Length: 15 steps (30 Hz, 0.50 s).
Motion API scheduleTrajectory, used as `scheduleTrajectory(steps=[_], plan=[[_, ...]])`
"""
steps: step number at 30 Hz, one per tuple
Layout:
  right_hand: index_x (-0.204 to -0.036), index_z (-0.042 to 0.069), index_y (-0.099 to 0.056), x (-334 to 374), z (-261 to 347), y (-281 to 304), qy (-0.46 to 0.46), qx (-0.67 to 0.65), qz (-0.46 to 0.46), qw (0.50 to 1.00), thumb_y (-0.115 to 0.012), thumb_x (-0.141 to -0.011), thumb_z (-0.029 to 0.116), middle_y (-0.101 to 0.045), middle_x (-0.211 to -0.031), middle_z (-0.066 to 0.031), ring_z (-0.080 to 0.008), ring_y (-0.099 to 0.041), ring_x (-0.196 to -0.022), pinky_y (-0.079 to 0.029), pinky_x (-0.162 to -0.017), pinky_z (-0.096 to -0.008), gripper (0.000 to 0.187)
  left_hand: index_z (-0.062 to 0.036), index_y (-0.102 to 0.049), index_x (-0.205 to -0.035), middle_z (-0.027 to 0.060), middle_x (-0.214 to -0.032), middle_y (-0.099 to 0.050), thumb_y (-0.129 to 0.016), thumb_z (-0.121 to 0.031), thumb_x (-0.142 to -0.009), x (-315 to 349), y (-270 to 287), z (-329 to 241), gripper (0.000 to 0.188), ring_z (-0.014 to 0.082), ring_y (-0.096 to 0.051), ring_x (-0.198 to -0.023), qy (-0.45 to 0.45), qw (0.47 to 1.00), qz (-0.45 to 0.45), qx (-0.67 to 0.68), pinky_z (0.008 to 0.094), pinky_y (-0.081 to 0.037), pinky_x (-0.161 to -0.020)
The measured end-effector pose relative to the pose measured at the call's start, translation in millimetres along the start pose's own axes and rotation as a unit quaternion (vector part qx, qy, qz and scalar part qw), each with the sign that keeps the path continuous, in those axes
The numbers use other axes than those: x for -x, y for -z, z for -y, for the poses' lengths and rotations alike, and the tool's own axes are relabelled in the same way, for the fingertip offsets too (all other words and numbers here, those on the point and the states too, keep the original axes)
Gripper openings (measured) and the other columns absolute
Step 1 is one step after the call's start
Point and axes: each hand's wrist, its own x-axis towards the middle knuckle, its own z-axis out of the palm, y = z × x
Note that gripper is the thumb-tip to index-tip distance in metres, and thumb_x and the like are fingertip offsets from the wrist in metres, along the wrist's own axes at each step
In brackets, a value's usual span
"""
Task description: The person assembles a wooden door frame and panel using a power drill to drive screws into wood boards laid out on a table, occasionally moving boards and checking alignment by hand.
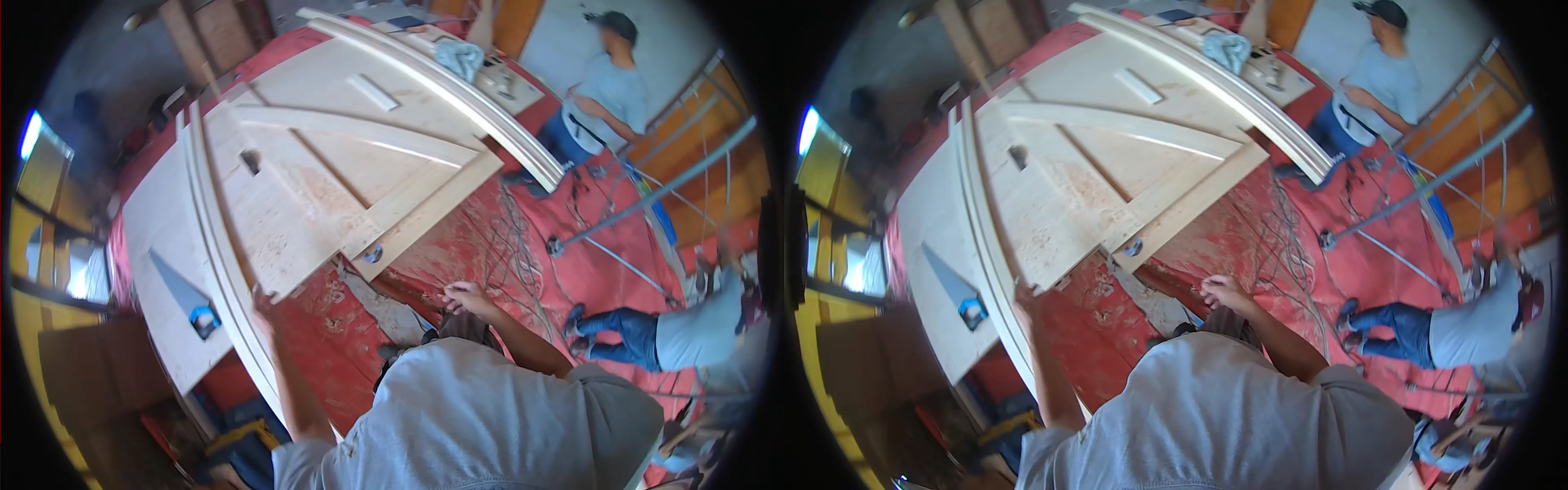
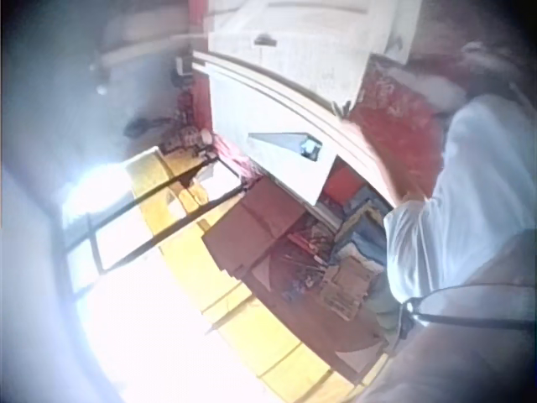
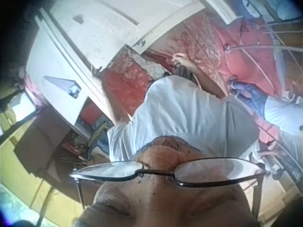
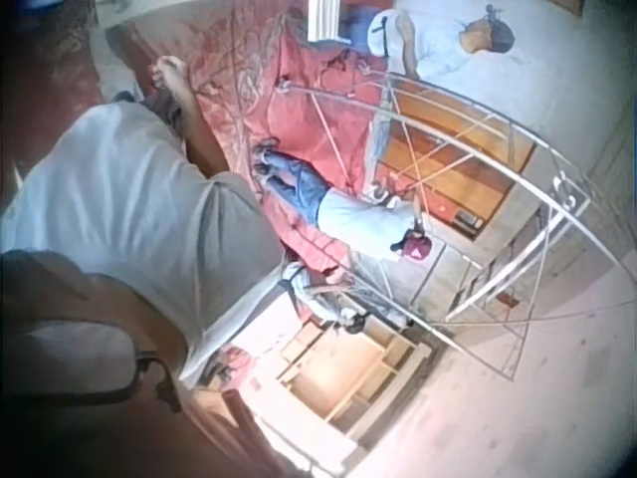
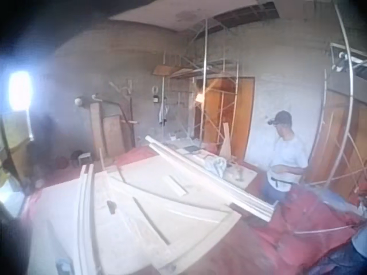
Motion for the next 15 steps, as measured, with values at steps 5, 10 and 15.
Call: scheduleTrajectory(steps=[5, 10, 15], plan=[[-0.141, 0.004, -0.058, -3.4, 43.6, -49.8, 0.016, -0.061, 0.089, 0.994, -0.064, -0.103, 0.041, -0.070, -0.126, -0.0134, -0.0203, -0.072, -0.088, -0.061, -0.069, -0.0341, 0.054, -0.0161, -0.023, -0.165, 0.0183, -0.132, -0.063, -0.062, 0.000, -0.092, 127.9, -143.1, -55.3, 0.085, 0.0279, -0.073, -0.097, 0.087, 0.841, 0.414, 0.338, 0.0394, -0.065, -0.070], [-0.124, 0.003, -0.072, 1.1, 53.6, -48.9, 0.137, 0.232, 0.114, 0.956, -0.067, -0.098, 0.029, -0.077, -0.100, -0.0157, -0.0192, -0.073, -0.088, -0.058, -0.073, -0.0357, 0.037, -0.0091, -0.012, -0.166, 0.0187, -0.122, -0.069, -0.057, 0.005, -0.094, 206.8, -237.8, -95.1, 0.087, 0.0272, -0.075, -0.093, 0.091, 0.818, 0.539, 0.179, 0.0381, -0.065, -0.073], [-0.112, 0.004, -0.077, -1.3, 48.9, -17.4, 0.226, 0.212, 0.025, 0.950, -0.069, -0.096, 0.026, -0.077, -0.091, -0.0162, -0.0174, -0.072, -0.081, -0.055, -0.076, -0.0356, 0.028, -0.0001, -0.013, -0.164, 0.0166, -0.101, -0.078, -0.061, 0.003, -0.095, 186.6, -271.5, -99.8, 0.084, 0.0162, -0.075, -0.086, 0.035, 0.835, 0.549, -0.008, 0.0320, -0.061, -0.078]])
